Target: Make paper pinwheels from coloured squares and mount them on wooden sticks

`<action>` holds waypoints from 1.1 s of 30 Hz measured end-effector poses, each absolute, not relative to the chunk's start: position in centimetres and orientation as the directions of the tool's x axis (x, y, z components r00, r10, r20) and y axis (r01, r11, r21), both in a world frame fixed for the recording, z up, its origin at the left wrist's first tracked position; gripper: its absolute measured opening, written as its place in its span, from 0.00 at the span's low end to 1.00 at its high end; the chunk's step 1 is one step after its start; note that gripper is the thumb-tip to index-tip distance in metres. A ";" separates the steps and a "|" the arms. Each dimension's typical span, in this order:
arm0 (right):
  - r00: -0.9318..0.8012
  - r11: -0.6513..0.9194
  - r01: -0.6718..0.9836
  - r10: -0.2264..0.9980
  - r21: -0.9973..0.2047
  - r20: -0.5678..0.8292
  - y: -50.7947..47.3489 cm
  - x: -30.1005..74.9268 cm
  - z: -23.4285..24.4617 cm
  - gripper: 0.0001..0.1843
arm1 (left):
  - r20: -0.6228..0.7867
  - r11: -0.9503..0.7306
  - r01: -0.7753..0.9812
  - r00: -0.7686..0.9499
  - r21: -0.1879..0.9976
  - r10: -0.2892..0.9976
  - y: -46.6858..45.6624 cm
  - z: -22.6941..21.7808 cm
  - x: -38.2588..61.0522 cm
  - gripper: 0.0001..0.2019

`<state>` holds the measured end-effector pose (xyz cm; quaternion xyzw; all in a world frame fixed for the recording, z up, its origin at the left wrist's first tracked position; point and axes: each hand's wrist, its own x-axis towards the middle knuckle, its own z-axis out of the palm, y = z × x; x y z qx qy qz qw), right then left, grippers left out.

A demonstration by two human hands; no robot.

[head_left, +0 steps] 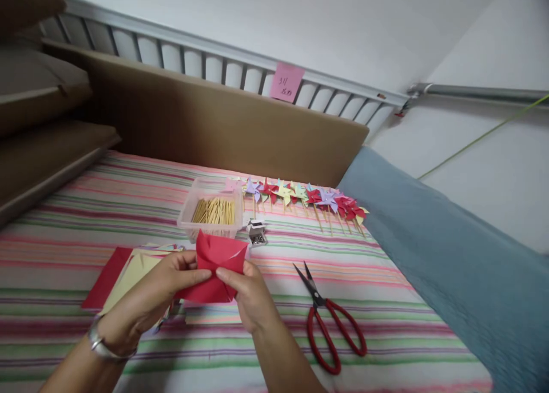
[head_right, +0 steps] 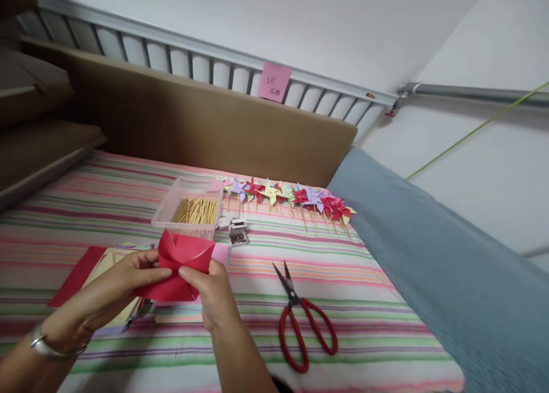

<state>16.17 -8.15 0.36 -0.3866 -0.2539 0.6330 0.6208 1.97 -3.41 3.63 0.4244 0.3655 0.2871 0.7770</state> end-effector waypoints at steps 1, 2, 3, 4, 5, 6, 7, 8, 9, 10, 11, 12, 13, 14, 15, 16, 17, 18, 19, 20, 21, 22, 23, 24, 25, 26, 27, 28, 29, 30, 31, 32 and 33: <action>0.062 -0.105 -0.589 0.983 -0.801 -0.174 -8.1 16.0 0.2 0.18 | -0.333 0.490 -0.145 0.569 0.860 0.752 -3.4 3.4 1.6 0.12; 0.052 -0.111 -0.586 0.983 -0.803 -0.174 -8.2 15.7 0.0 0.18 | -0.341 0.501 -0.151 0.566 0.852 0.750 -3.5 3.1 1.3 0.13; 0.041 -0.123 -0.578 0.983 -0.807 -0.179 -8.2 15.5 -0.2 0.18 | -0.349 0.509 -0.152 0.562 0.847 0.750 -3.6 2.8 1.0 0.13; 0.031 -0.136 -0.565 0.982 -0.814 -0.186 -8.3 15.3 -0.3 0.18 | -0.358 0.515 -0.149 0.558 0.844 0.748 -3.7 2.6 0.6 0.13; 0.026 -0.147 -0.550 0.981 -0.823 -0.192 -8.3 15.1 -0.5 0.18 | -0.368 0.522 -0.142 0.556 0.841 0.745 -3.8 2.3 0.2 0.13; 0.028 -0.151 -0.535 0.980 -0.831 -0.197 -8.4 14.9 -0.6 0.18 | -0.377 0.527 -0.133 0.555 0.839 0.741 -3.8 2.1 -0.1 0.12; 0.033 -0.153 -0.522 0.979 -0.839 -0.199 -8.5 14.7 -0.8 0.17 | -0.381 0.529 -0.128 0.554 0.839 0.740 -3.8 1.9 -0.5 0.12; 0.041 -0.152 -0.514 0.979 -0.844 -0.202 -8.5 14.6 -0.8 0.17 | -0.381 0.525 -0.128 0.548 0.842 0.745 -3.8 1.7 -0.8 0.12; 0.051 -0.149 -0.511 0.978 -0.846 -0.203 -8.5 14.5 -0.9 0.17 | -0.375 0.512 -0.131 0.533 0.849 0.758 -3.8 1.5 -1.2 0.13; 0.057 -0.146 -0.512 0.977 -0.846 -0.203 -8.5 14.5 -1.0 0.17 | -0.360 0.488 -0.139 0.508 0.862 0.782 -3.7 1.4 -1.5 0.14; 0.062 -0.145 -0.516 0.977 -0.844 -0.205 -8.4 14.5 -1.0 0.17 | -0.336 0.451 -0.151 0.474 0.880 0.814 -3.7 1.3 -1.8 0.17; 0.063 -0.145 -0.521 0.976 -0.841 -0.207 -8.4 14.5 -1.1 0.18 | -0.303 0.405 -0.162 0.434 0.900 0.848 -3.6 1.2 -2.1 0.20; 0.063 -0.144 -0.525 0.976 -0.839 -0.207 -8.3 14.5 -1.1 0.18 | -0.267 0.357 -0.168 0.402 0.919 0.876 -3.5 1.1 -2.4 0.24; 0.065 -0.142 -0.525 0.976 -0.839 -0.206 -8.3 14.6 -1.1 0.18 | -0.230 0.312 -0.168 0.382 0.935 0.895 -3.4 1.1 -2.6 0.28; 0.069 -0.140 -0.521 0.976 -0.842 -0.205 -8.2 14.6 -1.1 0.18 | -0.198 0.275 -0.165 0.376 0.947 0.905 -3.4 1.1 -2.8 0.31; 0.076 -0.140 -0.514 0.975 -0.847 -0.207 -8.2 14.6 -1.2 0.18 | -0.171 0.246 -0.158 0.379 0.956 0.909 -3.4 1.1 -2.9 0.32; 0.084 -0.142 -0.504 0.974 -0.852 -0.212 -8.2 14.5 -1.2 0.17 | -0.147 0.218 -0.148 0.386 0.965 0.911 -3.4 1.2 -3.0 0.33; 0.092 -0.146 -0.494 0.971 -0.857 -0.219 -8.2 14.5 -1.2 0.17 | -0.124 0.190 -0.130 0.399 0.973 0.909 -3.5 1.3 -3.0 0.32; 0.100 -0.150 -0.485 0.969 -0.862 -0.225 -8.2 14.4 -1.2 0.16 | -0.101 0.156 -0.102 0.413 0.982 0.905 -3.5 1.4 -2.9 0.30; 0.099 -0.153 -0.477 0.969 -0.866 -0.226 -8.2 14.4 -1.2 0.16 | -0.080 0.118 -0.063 0.430 0.991 0.899 -3.6 1.4 -2.8 0.27; 0.092 -0.153 -0.469 0.971 -0.870 -0.220 -8.3 14.3 -1.3 0.17 | -0.064 0.081 -0.020 0.449 0.997 0.891 -3.6 1.5 -2.7 0.23; 0.080 -0.150 -0.459 0.975 -0.876 -0.209 -8.3 14.3 -1.4 0.18 | -0.055 0.050 0.022 0.464 0.999 0.884 -3.6 1.5 -2.6 0.20; 0.068 -0.147 -0.447 0.978 -0.882 -0.197 -8.4 14.2 -1.4 0.19 | -0.055 0.033 0.056 0.473 0.998 0.879 -3.5 1.5 -2.4 0.16; 0.059 -0.146 -0.436 0.980 -0.888 -0.190 -8.4 14.2 -1.5 0.20 | -0.066 0.033 0.076 0.475 0.997 0.877 -3.5 1.4 -2.3 0.13; 0.058 -0.148 -0.426 0.980 -0.893 -0.190 -8.4 14.3 -1.6 0.20 | -0.084 0.049 0.084 0.474 0.995 0.877 -3.4 1.3 -2.2 0.11; 0.062 -0.154 -0.414 0.979 -0.897 -0.196 -8.5 14.3 -1.7 0.19 | -0.109 0.078 0.086 0.475 0.993 0.873 -3.3 1.2 -2.1 0.10; 0.071 -0.160 -0.404 0.976 -0.901 -0.205 -8.5 14.3 -1.9 0.18 | -0.136 0.108 0.085 0.478 0.990 0.868 -3.3 1.1 -2.1 0.08; 0.077 -0.168 -0.397 0.974 -0.903 -0.215 -8.5 14.4 -1.9 0.17 | -0.159 0.134 0.086 0.484 0.987 0.860 -3.2 0.9 -2.0 0.07; 0.081 -0.175 -0.391 0.971 -0.904 -0.223 -8.6 14.4 -2.0 0.16 | -0.178 0.156 0.087 0.488 0.984 0.854 -3.1 0.8 -2.0 0.05; 0.081 -0.180 -0.386 0.970 -0.905 -0.228 -8.6 14.5 -2.0 0.15 | -0.192 0.171 0.088 0.488 0.981 0.851 -3.1 0.7 -1.9 0.05; 0.076 -0.185 -0.384 0.970 -0.904 -0.231 -8.7 14.5 -2.0 0.15 | -0.202 0.183 0.086 0.484 0.979 0.852 -3.1 0.7 -1.9 0.05; 0.072 -0.189 -0.384 0.970 -0.904 -0.233 -8.7 14.5 -1.9 0.15 | -0.207 0.190 0.084 0.478 0.978 0.854 -3.0 0.6 -1.9 0.05; 0.069 -0.188 -0.385 0.970 -0.904 -0.231 -8.8 14.5 -1.8 0.16 | -0.208 0.191 0.085 0.476 0.978 0.855 -3.0 0.6 -1.8 0.06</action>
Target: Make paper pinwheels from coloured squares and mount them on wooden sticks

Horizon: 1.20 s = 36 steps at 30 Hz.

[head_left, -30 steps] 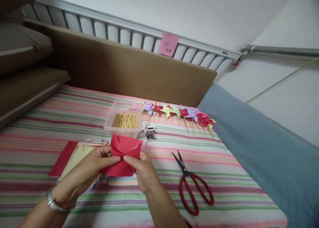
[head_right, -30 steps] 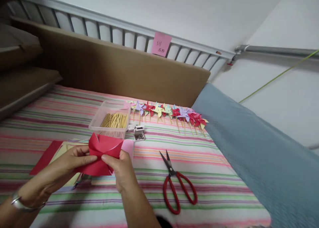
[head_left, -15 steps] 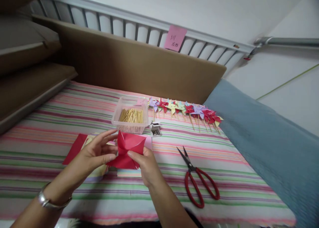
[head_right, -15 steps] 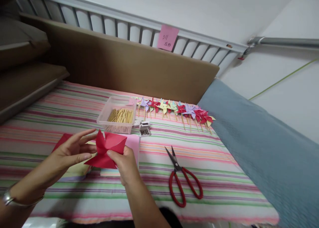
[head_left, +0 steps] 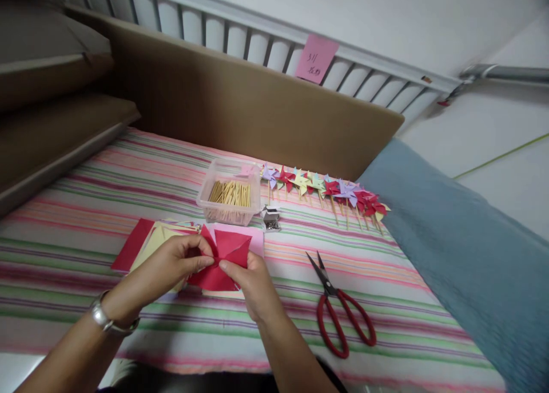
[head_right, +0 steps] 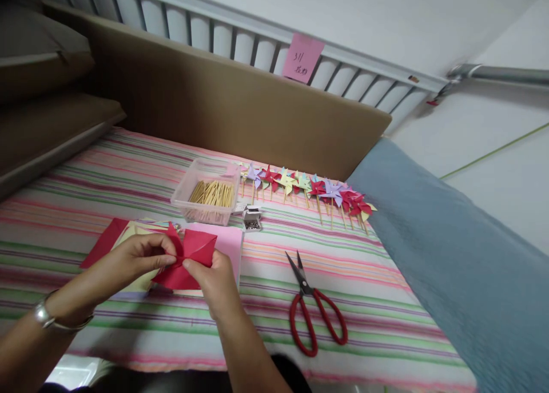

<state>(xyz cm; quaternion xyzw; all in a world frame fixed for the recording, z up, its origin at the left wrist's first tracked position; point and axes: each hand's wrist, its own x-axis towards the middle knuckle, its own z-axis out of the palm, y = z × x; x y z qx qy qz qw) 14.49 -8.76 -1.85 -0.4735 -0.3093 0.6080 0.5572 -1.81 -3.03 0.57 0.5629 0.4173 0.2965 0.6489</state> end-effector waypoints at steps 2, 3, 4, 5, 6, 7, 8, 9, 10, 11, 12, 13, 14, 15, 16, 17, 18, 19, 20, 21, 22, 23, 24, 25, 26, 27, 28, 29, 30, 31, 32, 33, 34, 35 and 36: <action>0.074 -0.176 -0.383 0.973 -0.907 -0.220 -8.9 14.5 -1.7 0.16 | -0.190 0.164 0.096 0.483 0.982 0.854 -3.0 0.6 -1.7 0.06; 0.077 -0.171 -0.377 0.974 -0.910 -0.215 -8.9 14.5 -1.6 0.16 | -0.175 0.142 0.104 0.487 0.984 0.856 -3.0 0.6 -1.6 0.07; 0.081 -0.167 -0.365 0.974 -0.916 -0.210 -8.9 14.5 -1.6 0.16 | -0.159 0.119 0.112 0.490 0.987 0.857 -3.0 0.6 -1.6 0.07; 0.084 -0.165 -0.351 0.975 -0.922 -0.206 -9.0 14.5 -1.5 0.15 | -0.146 0.100 0.118 0.489 0.988 0.860 -2.9 0.6 -1.6 0.07; 0.085 -0.167 -0.338 0.975 -0.926 -0.207 -9.0 14.5 -1.5 0.15 | -0.137 0.087 0.124 0.485 0.988 0.864 -2.9 0.6 -1.5 0.07; 0.084 -0.172 -0.329 0.974 -0.928 -0.210 -9.0 14.5 -1.5 0.14 | -0.131 0.078 0.129 0.480 0.989 0.867 -2.9 0.6 -1.5 0.07; 0.084 -0.175 -0.326 0.974 -0.929 -0.213 -9.0 14.5 -1.5 0.14 | -0.129 0.072 0.135 0.480 0.988 0.868 -2.9 0.6 -1.5 0.08; 0.084 -0.177 -0.327 0.973 -0.928 -0.215 -9.0 14.5 -1.5 0.13 | -0.128 0.067 0.141 0.483 0.988 0.866 -2.9 0.6 -1.5 0.08; 0.082 -0.179 -0.329 0.973 -0.927 -0.217 -9.0 14.5 -1.6 0.13 | -0.129 0.065 0.147 0.489 0.987 0.863 -2.9 0.6 -1.5 0.08; 0.078 -0.181 -0.331 0.973 -0.926 -0.218 -9.0 14.5 -1.6 0.13 | -0.130 0.062 0.152 0.492 0.987 0.861 -3.0 0.6 -1.5 0.08; 0.074 -0.181 -0.331 0.973 -0.926 -0.217 -9.0 14.5 -1.6 0.14 | -0.128 0.057 0.157 0.492 0.986 0.861 -3.0 0.6 -1.6 0.08; 0.071 -0.182 -0.329 0.974 -0.927 -0.216 -9.0 14.5 -1.6 0.14 | -0.125 0.051 0.163 0.488 0.985 0.864 -3.0 0.6 -1.6 0.08; 0.068 -0.184 -0.327 0.974 -0.927 -0.217 -9.0 14.4 -1.6 0.14 | -0.121 0.045 0.168 0.478 0.985 0.870 -3.0 0.7 -1.5 0.08; 0.064 -0.186 -0.327 0.974 -0.927 -0.218 -9.0 14.4 -1.6 0.14 | -0.117 0.039 0.173 0.468 0.984 0.876 -3.0 0.7 -1.5 0.08; 0.059 -0.187 -0.326 0.974 -0.927 -0.217 -9.0 14.4 -1.6 0.14 | -0.112 0.033 0.177 0.459 0.984 0.881 -3.0 0.7 -1.5 0.08; 0.058 -0.186 -0.324 0.975 -0.928 -0.215 -9.1 14.4 -1.7 0.14 | -0.108 0.027 0.181 0.454 0.983 0.884 -3.0 0.8 -1.5 0.07; 0.058 -0.183 -0.320 0.975 -0.930 -0.212 -9.1 14.4 -1.7 0.14 | -0.105 0.021 0.187 0.452 0.982 0.886 -3.0 0.8 -1.4 0.07; 0.059 -0.181 -0.315 0.976 -0.932 -0.209 -9.1 14.4 -1.7 0.14 | -0.102 0.015 0.194 0.450 0.981 0.887 -3.0 0.8 -1.4 0.07; 0.059 -0.179 -0.310 0.977 -0.934 -0.207 -9.1 14.4 -1.8 0.14 | -0.099 0.008 0.201 0.449 0.980 0.888 -3.0 0.8 -1.4 0.07; 0.058 -0.180 -0.306 0.976 -0.935 -0.208 -9.0 14.5 -1.9 0.14 | -0.095 0.001 0.207 0.447 0.978 0.890 -3.0 0.7 -1.4 0.07; 0.058 -0.182 -0.303 0.976 -0.936 -0.209 -9.0 14.5 -1.9 0.14 | -0.093 -0.005 0.215 0.443 0.977 0.891 -3.0 0.7 -1.4 0.07; 0.057 -0.185 -0.301 0.976 -0.936 -0.211 -9.0 14.5 -2.0 0.14 | -0.094 -0.007 0.224 0.440 0.975 0.893 -3.0 0.6 -1.4 0.07; 0.054 -0.189 -0.299 0.975 -0.935 -0.215 -8.9 14.5 -2.1 0.14 | -0.097 -0.009 0.233 0.438 0.972 0.894 -3.0 0.6 -1.4 0.07; 0.053 -0.194 -0.300 0.974 -0.934 -0.220 -8.9 14.5 -2.1 0.14 | -0.101 -0.007 0.241 0.435 0.971 0.895 -3.0 0.5 -1.4 0.07; 0.053 -0.199 -0.302 0.973 -0.932 -0.225 -8.9 14.5 -2.1 0.14 | -0.107 -0.004 0.249 0.433 0.969 0.895 -3.0 0.5 -1.4 0.07; 0.054 -0.202 -0.305 0.972 -0.931 -0.229 -8.8 14.5 -2.2 0.14 | -0.112 -0.002 0.254 0.433 0.967 0.894 -3.0 0.4 -1.4 0.06; 0.053 -0.205 -0.311 0.971 -0.928 -0.232 -8.8 14.5 -2.2 0.14 | -0.115 -0.001 0.258 0.434 0.966 0.893 -3.0 0.4 -1.4 0.06; 0.052 -0.206 -0.320 0.971 -0.925 -0.234 -8.8 14.5 -2.2 0.14 | -0.115 -0.003 0.262 0.434 0.965 0.893 -3.0 0.4 -1.4 0.06; 0.051 -0.205 -0.332 0.971 -0.921 -0.234 -8.8 14.5 -2.2 0.14 | -0.114 -0.006 0.268 0.433 0.963 0.894 -3.0 0.4 -1.4 0.06; 0.049 -0.200 -0.341 0.972 -0.919 -0.229 -8.8 14.4 -2.2 0.14 | -0.111 -0.013 0.274 0.432 0.962 0.895 -3.0 0.3 -1.4 0.06; 0.048 -0.192 -0.347 0.974 -0.918 -0.222 -8.8 14.4 -2.2 0.15 | -0.103 -0.024 0.278 0.432 0.960 0.896 -3.0 0.3 -1.4 0.05; 0.048 -0.186 -0.353 0.975 -0.917 -0.216 -8.8 14.4 -2.3 0.14 | -0.094 -0.032 0.277 0.431 0.960 0.897 -3.0 0.2 -1.3 0.05; 0.049 -0.180 -0.355 0.976 -0.917 -0.211 -8.7 14.3 -2.3 0.14 | -0.087 -0.037 0.271 0.430 0.962 0.899 -2.9 0.1 -1.2 0.05; 0.050 -0.178 -0.354 0.977 -0.918 -0.209 -8.7 14.3 -2.4 0.13 | -0.081 -0.038 0.263 0.428 0.964 0.900 -2.9 0.1 -1.1 0.06; 0.053 -0.177 -0.355 0.977 -0.918 -0.209 -8.7 14.3 -2.4 0.13 | -0.078 -0.037 0.255 0.424 0.966 0.902 -2.9 0.1 -1.0 0.06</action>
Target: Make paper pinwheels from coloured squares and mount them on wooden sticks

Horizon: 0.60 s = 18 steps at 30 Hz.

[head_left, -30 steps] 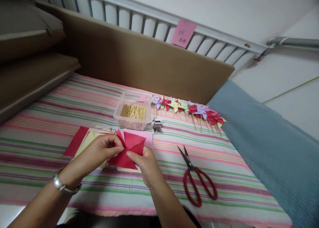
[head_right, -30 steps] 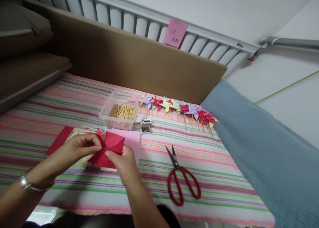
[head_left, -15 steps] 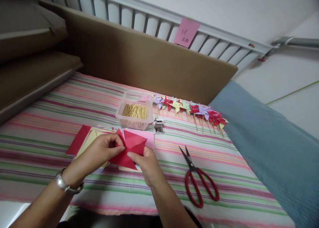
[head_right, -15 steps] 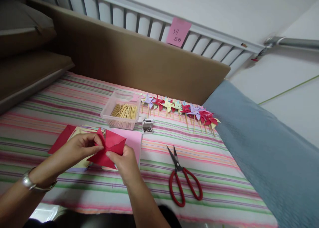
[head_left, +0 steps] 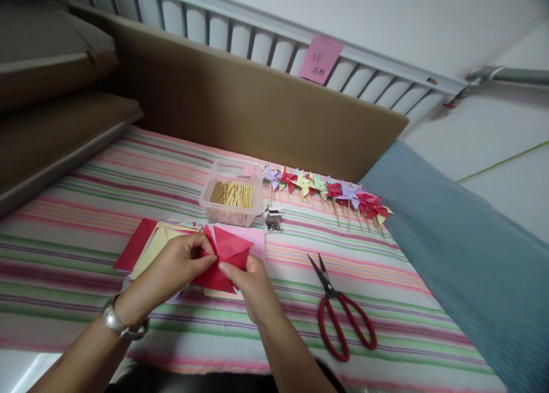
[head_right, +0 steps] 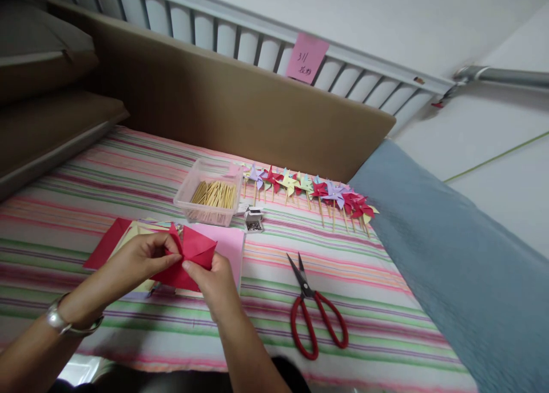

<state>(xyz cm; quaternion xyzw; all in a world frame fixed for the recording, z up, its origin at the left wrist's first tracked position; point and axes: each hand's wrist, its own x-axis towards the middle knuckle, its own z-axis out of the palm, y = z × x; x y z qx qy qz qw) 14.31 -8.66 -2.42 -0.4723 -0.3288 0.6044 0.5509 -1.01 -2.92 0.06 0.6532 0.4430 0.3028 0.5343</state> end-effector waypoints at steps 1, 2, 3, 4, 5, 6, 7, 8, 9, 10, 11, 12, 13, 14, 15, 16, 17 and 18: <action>0.058 -0.175 -0.361 0.976 -0.916 -0.210 -8.6 14.3 -2.5 0.12 | -0.080 -0.030 0.250 0.419 0.968 0.905 -2.9 0.1 -0.9 0.06; 0.062 -0.172 -0.370 0.976 -0.913 -0.209 -8.6 14.3 -2.5 0.12 | -0.084 -0.024 0.248 0.415 0.968 0.906 -2.9 0.1 -0.7 0.06; 0.065 -0.165 -0.382 0.977 -0.909 -0.205 -8.5 14.3 -2.5 0.12 | -0.087 -0.020 0.247 0.416 0.969 0.905 -2.9 0.3 -0.5 0.06; 0.067 -0.158 -0.399 0.977 -0.903 -0.201 -8.5 14.3 -2.4 0.12 | -0.085 -0.018 0.240 0.413 0.971 0.907 -3.0 0.4 -0.3 0.06; 0.070 -0.153 -0.421 0.977 -0.894 -0.200 -8.4 14.3 -2.3 0.13 | -0.077 -0.018 0.226 0.404 0.974 0.912 -3.0 0.7 -0.2 0.05; 0.076 -0.151 -0.445 0.976 -0.883 -0.205 -8.4 14.4 -2.2 0.13 | -0.065 -0.017 0.204 0.388 0.979 0.919 -3.1 1.0 0.0 0.05; 0.083 -0.153 -0.471 0.973 -0.869 -0.217 -8.4 14.4 -2.1 0.14 | -0.053 -0.011 0.172 0.362 0.985 0.931 -3.2 1.2 0.1 0.08; 0.093 -0.156 -0.500 0.968 -0.852 -0.231 -8.3 14.5 -2.0 0.14 | -0.041 -0.001 0.129 0.325 0.992 0.945 -3.3 1.5 0.3 0.14; 0.106 -0.154 -0.528 0.964 -0.835 -0.245 -8.3 14.5 -1.8 0.15 | -0.037 0.015 0.079 0.282 0.997 0.959 -3.4 1.7 0.5 0.19; 0.120 -0.147 -0.553 0.960 -0.820 -0.253 -8.2 14.6 -1.7 0.15 | -0.041 0.036 0.026 0.239 0.999 0.970 -3.5 1.9 0.6 0.22; 0.132 -0.136 -0.573 0.958 -0.808 -0.255 -8.1 14.6 -1.7 0.16 | -0.060 0.068 -0.030 0.201 0.997 0.978 -3.6 2.0 0.8 0.23; 0.142 -0.121 -0.588 0.958 -0.800 -0.250 -8.0 14.6 -1.7 0.16 | -0.098 0.114 -0.086 0.175 0.990 0.980 -3.7 2.0 1.0 0.22; 0.153 -0.105 -0.598 0.958 -0.795 -0.241 -7.9 14.6 -1.7 0.16 | -0.153 0.176 -0.133 0.171 0.975 0.973 -3.8 2.1 1.2 0.20; 0.164 -0.090 -0.600 0.959 -0.795 -0.233 -7.8 14.5 -1.8 0.15 | -0.219 0.252 -0.164 0.198 0.954 0.955 -3.9 2.1 1.4 0.17; 0.172 -0.082 -0.599 0.958 -0.797 -0.228 -7.7 14.5 -1.9 0.15 | -0.283 0.330 -0.178 0.247 0.927 0.927 -4.0 2.1 1.6 0.14; 0.177 -0.079 -0.595 0.958 -0.800 -0.227 -7.6 14.5 -2.0 0.15 | -0.334 0.397 -0.177 0.304 0.900 0.892 -4.1 2.1 1.7 0.12; 0.179 -0.081 -0.590 0.957 -0.804 -0.228 -7.6 14.4 -2.2 0.14 | -0.367 0.447 -0.172 0.358 0.878 0.859 -4.2 2.2 1.8 0.10; 0.178 -0.086 -0.583 0.957 -0.808 -0.230 -7.6 14.4 -2.3 0.14 | -0.384 0.478 -0.166 0.399 0.863 0.832 -4.2 2.2 1.8 0.09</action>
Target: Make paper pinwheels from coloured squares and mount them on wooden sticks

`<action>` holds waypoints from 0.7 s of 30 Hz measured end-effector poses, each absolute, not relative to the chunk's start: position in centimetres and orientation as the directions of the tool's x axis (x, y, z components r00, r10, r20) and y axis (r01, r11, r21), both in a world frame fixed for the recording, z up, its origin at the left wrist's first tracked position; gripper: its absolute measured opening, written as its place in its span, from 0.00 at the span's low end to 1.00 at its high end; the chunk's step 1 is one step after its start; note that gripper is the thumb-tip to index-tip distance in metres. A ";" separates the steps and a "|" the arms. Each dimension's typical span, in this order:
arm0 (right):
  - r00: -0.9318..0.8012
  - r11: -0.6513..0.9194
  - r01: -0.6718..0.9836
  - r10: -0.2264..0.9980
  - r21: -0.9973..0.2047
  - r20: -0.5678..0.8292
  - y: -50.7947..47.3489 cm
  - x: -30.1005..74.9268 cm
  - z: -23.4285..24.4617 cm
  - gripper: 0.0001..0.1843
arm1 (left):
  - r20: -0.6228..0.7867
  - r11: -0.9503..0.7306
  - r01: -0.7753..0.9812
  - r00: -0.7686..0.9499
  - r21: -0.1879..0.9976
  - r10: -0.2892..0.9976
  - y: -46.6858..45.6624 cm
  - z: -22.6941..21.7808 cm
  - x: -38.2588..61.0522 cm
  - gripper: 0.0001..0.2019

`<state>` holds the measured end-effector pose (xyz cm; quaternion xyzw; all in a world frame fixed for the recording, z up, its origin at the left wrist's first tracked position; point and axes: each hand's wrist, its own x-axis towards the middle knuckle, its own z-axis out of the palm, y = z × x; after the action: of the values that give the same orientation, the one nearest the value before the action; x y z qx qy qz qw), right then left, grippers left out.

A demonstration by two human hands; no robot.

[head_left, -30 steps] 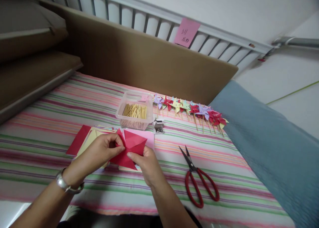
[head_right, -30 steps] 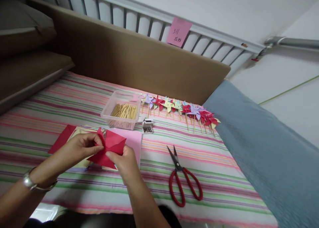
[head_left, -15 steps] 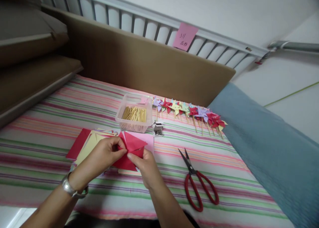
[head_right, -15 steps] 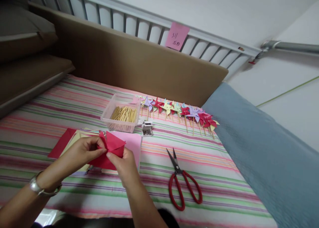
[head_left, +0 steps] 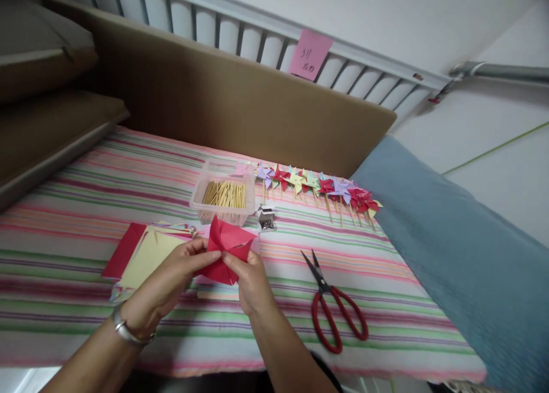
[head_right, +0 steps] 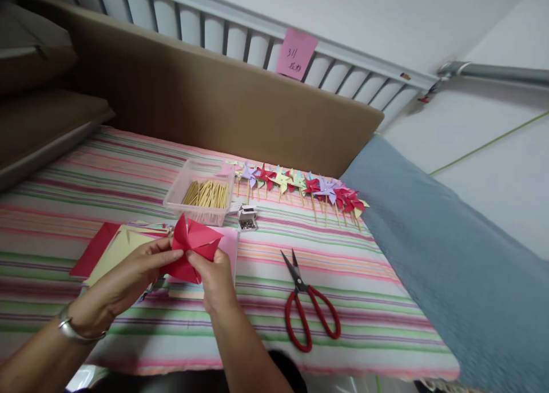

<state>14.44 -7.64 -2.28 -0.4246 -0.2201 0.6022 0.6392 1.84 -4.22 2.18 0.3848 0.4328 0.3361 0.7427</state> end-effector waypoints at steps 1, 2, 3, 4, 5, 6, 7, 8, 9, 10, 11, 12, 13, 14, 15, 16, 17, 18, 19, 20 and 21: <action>0.171 -0.092 -0.575 0.958 -0.813 -0.230 -7.7 14.4 -2.4 0.14 | -0.392 0.496 -0.165 0.426 0.852 0.815 -4.2 2.2 1.8 0.08; 0.163 -0.098 -0.565 0.960 -0.819 -0.227 -7.7 14.5 -2.4 0.14 | -0.396 0.508 -0.170 0.440 0.844 0.806 -4.3 2.2 1.8 0.08; 0.152 -0.103 -0.556 0.963 -0.825 -0.223 -7.8 14.5 -2.5 0.14 | -0.401 0.518 -0.175 0.446 0.837 0.800 -4.3 2.2 1.7 0.08; 0.145 -0.108 -0.546 0.965 -0.831 -0.220 -7.9 14.5 -2.4 0.14 | -0.409 0.527 -0.175 0.450 0.831 0.794 -4.3 2.2 1.6 0.09; 0.138 -0.112 -0.539 0.966 -0.835 -0.219 -8.0 14.6 -2.4 0.14 | -0.415 0.534 -0.173 0.452 0.827 0.790 -4.3 2.1 1.5 0.09; 0.132 -0.116 -0.533 0.967 -0.838 -0.217 -8.1 14.6 -2.3 0.14 | -0.421 0.538 -0.170 0.449 0.826 0.788 -4.3 2.1 1.3 0.10; 0.127 -0.118 -0.526 0.969 -0.842 -0.214 -8.2 14.5 -2.2 0.14 | -0.425 0.539 -0.168 0.443 0.826 0.790 -4.4 2.0 1.2 0.10; 0.120 -0.118 -0.519 0.970 -0.846 -0.209 -8.3 14.5 -2.2 0.13 | -0.431 0.538 -0.164 0.432 0.827 0.793 -4.4 2.0 1.2 0.11; 0.114 -0.118 -0.511 0.972 -0.852 -0.203 -8.4 14.4 -2.2 0.13 | -0.437 0.537 -0.157 0.417 0.829 0.797 -4.4 1.9 1.1 0.11; 0.109 -0.120 -0.501 0.974 -0.857 -0.200 -8.5 14.4 -2.2 0.13 | -0.441 0.532 -0.150 0.399 0.833 0.804 -4.5 1.9 1.1 0.10; 0.105 -0.124 -0.491 0.974 -0.862 -0.199 -8.5 14.3 -2.2 0.13 | -0.446 0.527 -0.142 0.379 0.838 0.811 -4.5 1.9 1.1 0.10; 0.101 -0.129 -0.484 0.974 -0.866 -0.201 -8.5 14.2 -2.3 0.13 | -0.447 0.521 -0.136 0.360 0.843 0.819 -4.5 1.9 1.1 0.09; 0.097 -0.134 -0.479 0.974 -0.868 -0.204 -8.5 14.2 -2.3 0.13 | -0.446 0.513 -0.133 0.344 0.848 0.826 -4.5 1.9 1.1 0.09; 0.095 -0.137 -0.476 0.974 -0.869 -0.206 -8.5 14.2 -2.4 0.14 | -0.444 0.507 -0.131 0.331 0.852 0.833 -4.5 1.9 1.1 0.09; 0.095 -0.138 -0.473 0.974 -0.870 -0.206 -8.5 14.2 -2.5 0.15 | -0.441 0.501 -0.133 0.321 0.855 0.838 -4.5 1.9 1.1 0.09; 0.096 -0.135 -0.472 0.974 -0.871 -0.203 -8.5 14.2 -2.5 0.15 | -0.440 0.498 -0.136 0.315 0.856 0.841 -4.4 1.8 1.1 0.09; 0.099 -0.132 -0.472 0.975 -0.872 -0.201 -8.4 14.3 -2.6 0.16 | -0.441 0.499 -0.138 0.310 0.856 0.842 -4.4 1.7 1.1 0.09; 0.103 -0.129 -0.471 0.974 -0.873 -0.200 -8.4 14.3 -2.6 0.16 | -0.443 0.501 -0.140 0.307 0.854 0.842 -4.3 1.5 1.0 0.09; 0.110 -0.126 -0.467 0.974 -0.875 -0.199 -8.4 14.3 -2.7 0.16 | -0.448 0.504 -0.138 0.305 0.853 0.841 -4.2 1.4 1.0 0.10; 0.119 -0.125 -0.461 0.972 -0.878 -0.201 -8.3 14.3 -2.7 0.15 | -0.449 0.505 -0.133 0.304 0.853 0.840 -4.2 1.2 1.0 0.10; 0.130 -0.124 -0.454 0.970 -0.882 -0.204 -8.3 14.3 -2.7 0.14 | -0.448 0.502 -0.128 0.306 0.855 0.840 -4.2 1.1 0.9 0.10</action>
<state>14.32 -8.31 -2.69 -0.4556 -0.2833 0.5955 0.5979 0.95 -4.15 1.10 0.3683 0.4838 0.3365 0.7191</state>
